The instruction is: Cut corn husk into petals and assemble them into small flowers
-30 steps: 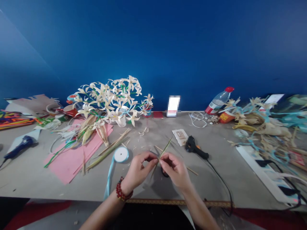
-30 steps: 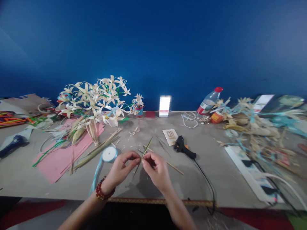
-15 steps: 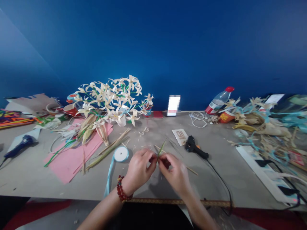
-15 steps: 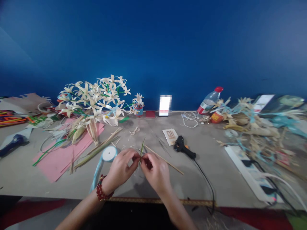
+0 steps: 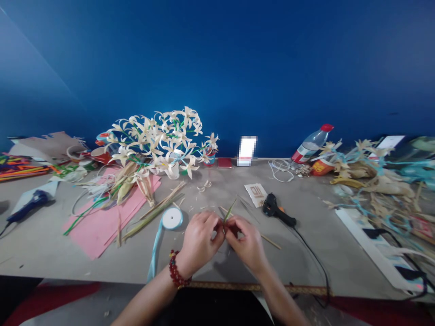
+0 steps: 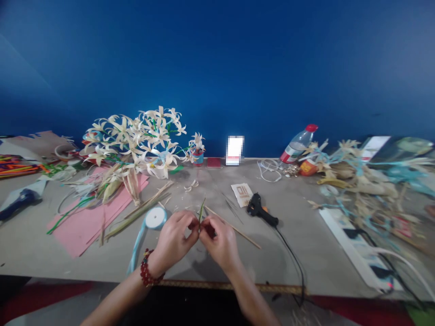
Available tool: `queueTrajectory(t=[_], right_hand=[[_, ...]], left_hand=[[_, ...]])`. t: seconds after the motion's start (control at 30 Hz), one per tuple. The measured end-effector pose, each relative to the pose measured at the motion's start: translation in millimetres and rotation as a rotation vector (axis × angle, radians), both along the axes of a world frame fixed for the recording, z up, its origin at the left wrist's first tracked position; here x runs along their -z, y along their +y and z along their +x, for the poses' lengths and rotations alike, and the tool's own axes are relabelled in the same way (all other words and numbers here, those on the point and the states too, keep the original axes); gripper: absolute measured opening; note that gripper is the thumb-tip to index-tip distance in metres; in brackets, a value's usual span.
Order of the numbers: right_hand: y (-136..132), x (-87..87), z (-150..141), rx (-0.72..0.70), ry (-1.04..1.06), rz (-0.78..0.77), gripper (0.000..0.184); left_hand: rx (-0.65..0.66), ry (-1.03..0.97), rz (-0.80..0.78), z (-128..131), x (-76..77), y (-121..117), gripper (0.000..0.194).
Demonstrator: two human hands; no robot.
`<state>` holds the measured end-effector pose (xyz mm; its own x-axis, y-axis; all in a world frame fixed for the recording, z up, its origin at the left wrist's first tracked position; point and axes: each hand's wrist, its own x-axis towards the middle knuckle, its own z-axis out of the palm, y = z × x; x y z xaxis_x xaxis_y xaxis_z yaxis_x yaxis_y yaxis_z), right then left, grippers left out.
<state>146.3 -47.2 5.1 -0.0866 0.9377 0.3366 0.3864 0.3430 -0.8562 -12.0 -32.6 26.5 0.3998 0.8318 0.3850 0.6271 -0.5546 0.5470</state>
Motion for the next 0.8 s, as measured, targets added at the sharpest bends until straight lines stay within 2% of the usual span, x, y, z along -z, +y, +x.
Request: queueTrajectory(t=[0.17,0.27,0.37,0.43,0.53,0.6,0.7,0.8], right_hand=[[5.3,5.8,1.0,-0.048,0.054,-0.002,0.013],[5.7,3.7,3.1,-0.088,0.052,0.014,0.013],[2.4,-1.3,6.2,-0.148,0.108,-0.009,0.013],[-0.8,-2.4,9.1,-0.161,0.261,-0.102,0.011],[-4.7,0.7,17.0,-0.137,0.591,-0.284,0.007],[-6.7,2.8,26.7,-0.123,0.771,-0.341,0.008],[-9.3,2.0,47.8,-0.096,0.969,-0.338,0.013],[-11.3,-1.5,68.8,-0.034,1.047,-0.291,0.015]], left_hand=[[0.003,0.014,-0.030,2.1,-1.4,-2.9,0.008],[-0.011,0.044,-0.018,0.7,0.1,-0.8,0.008],[-0.132,0.112,0.012,-8.3,4.8,9.5,0.011],[-0.214,0.144,0.011,-19.8,8.1,19.7,0.013],[-0.269,0.202,0.010,-45.4,10.8,34.1,0.010],[-0.339,0.261,0.006,-69.4,10.7,41.0,0.010],[-0.505,0.399,-0.033,-116.2,10.2,48.4,0.012],[-0.722,0.502,-0.157,-164.5,12.6,57.4,0.015]])
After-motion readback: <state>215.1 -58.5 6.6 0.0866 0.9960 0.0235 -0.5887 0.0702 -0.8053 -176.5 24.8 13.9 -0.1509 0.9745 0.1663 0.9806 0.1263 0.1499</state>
